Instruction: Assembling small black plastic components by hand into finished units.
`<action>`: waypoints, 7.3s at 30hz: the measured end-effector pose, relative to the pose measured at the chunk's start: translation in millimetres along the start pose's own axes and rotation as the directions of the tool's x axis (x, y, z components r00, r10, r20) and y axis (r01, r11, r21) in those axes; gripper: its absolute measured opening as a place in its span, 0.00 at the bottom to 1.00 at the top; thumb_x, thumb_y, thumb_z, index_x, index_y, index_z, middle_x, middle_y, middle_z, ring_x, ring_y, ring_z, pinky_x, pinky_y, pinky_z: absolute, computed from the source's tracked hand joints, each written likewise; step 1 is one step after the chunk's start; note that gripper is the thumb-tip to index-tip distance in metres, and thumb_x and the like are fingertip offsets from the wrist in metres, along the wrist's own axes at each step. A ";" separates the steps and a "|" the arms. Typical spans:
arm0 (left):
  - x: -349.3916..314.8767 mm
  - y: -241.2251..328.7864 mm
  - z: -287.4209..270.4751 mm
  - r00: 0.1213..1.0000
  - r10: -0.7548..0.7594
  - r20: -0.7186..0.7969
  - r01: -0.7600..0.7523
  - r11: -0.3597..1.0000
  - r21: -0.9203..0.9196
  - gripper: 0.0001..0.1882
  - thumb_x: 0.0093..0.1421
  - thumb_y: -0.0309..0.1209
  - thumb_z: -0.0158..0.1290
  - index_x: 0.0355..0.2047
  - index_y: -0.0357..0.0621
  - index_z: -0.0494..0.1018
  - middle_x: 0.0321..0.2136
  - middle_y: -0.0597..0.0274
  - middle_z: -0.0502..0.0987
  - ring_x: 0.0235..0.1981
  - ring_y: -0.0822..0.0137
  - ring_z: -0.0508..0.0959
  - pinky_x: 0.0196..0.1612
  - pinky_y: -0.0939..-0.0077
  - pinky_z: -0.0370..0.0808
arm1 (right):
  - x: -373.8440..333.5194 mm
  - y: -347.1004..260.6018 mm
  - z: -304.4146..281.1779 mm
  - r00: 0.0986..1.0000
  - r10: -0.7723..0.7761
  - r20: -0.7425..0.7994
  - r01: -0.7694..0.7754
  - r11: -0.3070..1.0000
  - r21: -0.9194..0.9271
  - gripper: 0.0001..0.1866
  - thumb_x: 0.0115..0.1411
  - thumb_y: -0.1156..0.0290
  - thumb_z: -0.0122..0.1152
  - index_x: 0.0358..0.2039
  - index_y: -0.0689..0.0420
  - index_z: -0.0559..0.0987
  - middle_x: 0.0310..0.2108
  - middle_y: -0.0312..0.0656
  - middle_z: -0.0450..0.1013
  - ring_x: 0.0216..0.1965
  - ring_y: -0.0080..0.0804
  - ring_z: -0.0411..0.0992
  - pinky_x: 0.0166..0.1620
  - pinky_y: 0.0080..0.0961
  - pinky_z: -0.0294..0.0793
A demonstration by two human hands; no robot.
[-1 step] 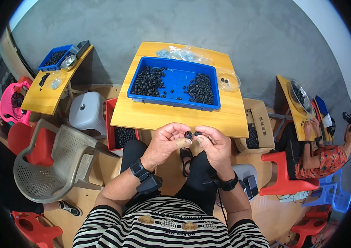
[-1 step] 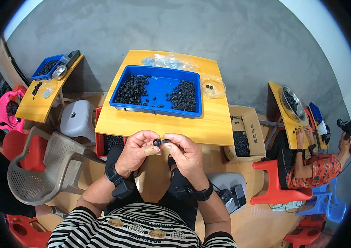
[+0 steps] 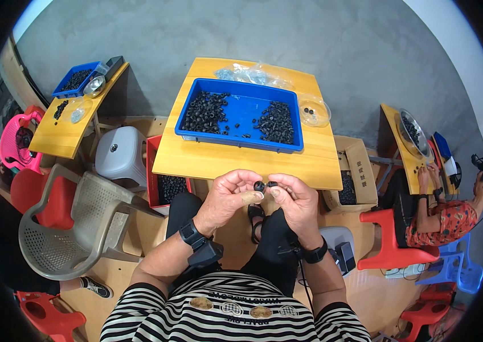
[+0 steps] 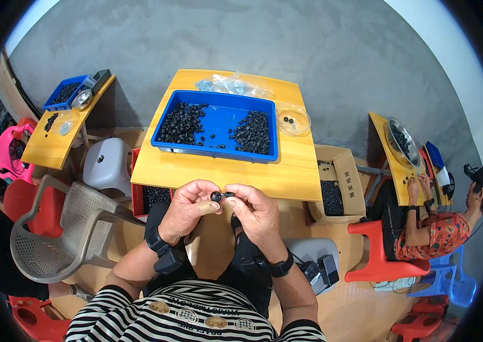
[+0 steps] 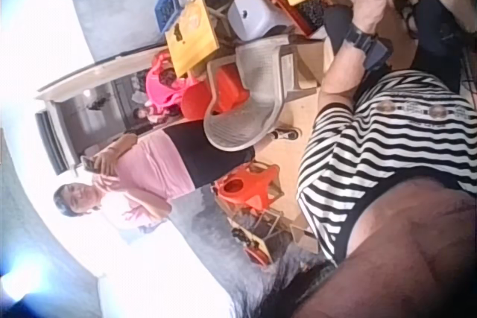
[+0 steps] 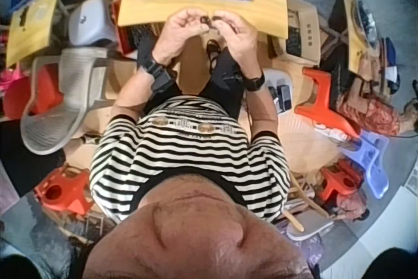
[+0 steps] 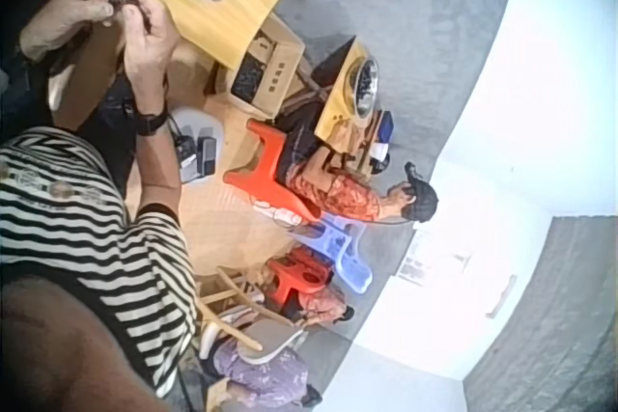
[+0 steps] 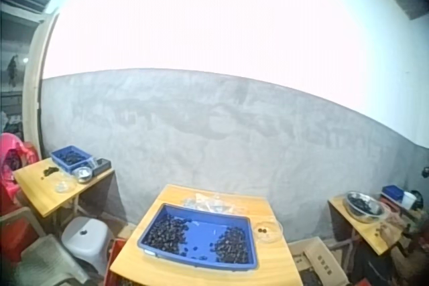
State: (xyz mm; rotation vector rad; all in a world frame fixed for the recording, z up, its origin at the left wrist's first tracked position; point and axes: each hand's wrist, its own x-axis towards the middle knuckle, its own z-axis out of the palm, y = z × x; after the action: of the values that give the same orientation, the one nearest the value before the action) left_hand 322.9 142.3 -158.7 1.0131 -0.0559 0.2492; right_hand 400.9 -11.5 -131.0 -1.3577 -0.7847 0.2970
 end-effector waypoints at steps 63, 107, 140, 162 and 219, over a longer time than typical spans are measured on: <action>-14.4 -6.4 -31.4 0.993 -0.064 -0.104 0.058 0.997 -0.059 0.13 0.55 0.22 0.55 0.41 0.39 0.71 0.32 0.64 0.76 0.31 0.76 0.76 0.35 0.84 0.73 | -0.1 39.0 9.8 0.994 0.098 -0.049 -0.101 0.993 -0.059 0.09 0.54 0.83 0.57 0.36 0.61 0.74 0.30 0.33 0.73 0.31 0.15 0.69 0.35 0.12 0.67; 1.6 17.0 -37.5 0.988 0.019 -0.151 -0.021 1.000 -0.009 0.14 0.54 0.22 0.56 0.42 0.40 0.71 0.32 0.66 0.76 0.31 0.77 0.75 0.36 0.84 0.74 | 25.5 35.2 16.4 0.988 0.155 -0.019 -0.154 0.987 0.042 0.09 0.57 0.78 0.58 0.39 0.63 0.75 0.31 0.31 0.72 0.32 0.13 0.67 0.36 0.11 0.67; 11.0 9.5 -45.5 0.983 0.029 -0.182 -0.018 0.998 0.061 0.15 0.54 0.21 0.56 0.42 0.40 0.71 0.34 0.66 0.75 0.33 0.76 0.74 0.36 0.82 0.73 | 35.3 38.3 22.4 0.992 0.100 -0.079 -0.093 0.992 0.084 0.09 0.57 0.76 0.59 0.39 0.62 0.74 0.30 0.29 0.71 0.29 0.11 0.65 0.34 0.09 0.66; 20.7 -3.5 -72.5 0.964 -0.043 -0.264 0.034 0.999 -0.039 0.13 0.54 0.20 0.54 0.41 0.40 0.70 0.32 0.63 0.75 0.29 0.72 0.74 0.32 0.80 0.74 | 140.3 116.2 -43.6 0.997 -0.013 -0.074 -0.054 0.550 -0.833 0.10 0.49 0.72 0.58 0.34 0.54 0.78 0.28 0.42 0.75 0.31 0.41 0.74 0.35 0.33 0.72; 30.9 83.1 -17.5 0.483 -0.874 0.049 -0.305 -0.220 -0.926 0.11 0.62 0.33 0.45 0.38 0.38 0.70 0.32 0.70 0.72 0.32 0.81 0.71 0.38 0.88 0.67 | 80.0 73.0 18.1 0.960 0.268 0.084 -0.268 0.963 -0.016 0.04 0.56 0.75 0.59 0.32 0.61 0.76 0.26 0.31 0.73 0.26 0.13 0.68 0.31 0.12 0.69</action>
State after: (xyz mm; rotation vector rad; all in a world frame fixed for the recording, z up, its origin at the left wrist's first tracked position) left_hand 332.3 204.5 -93.9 -0.9357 0.8620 -0.0570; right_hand 464.2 67.6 -173.3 -1.4642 -0.6709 0.5699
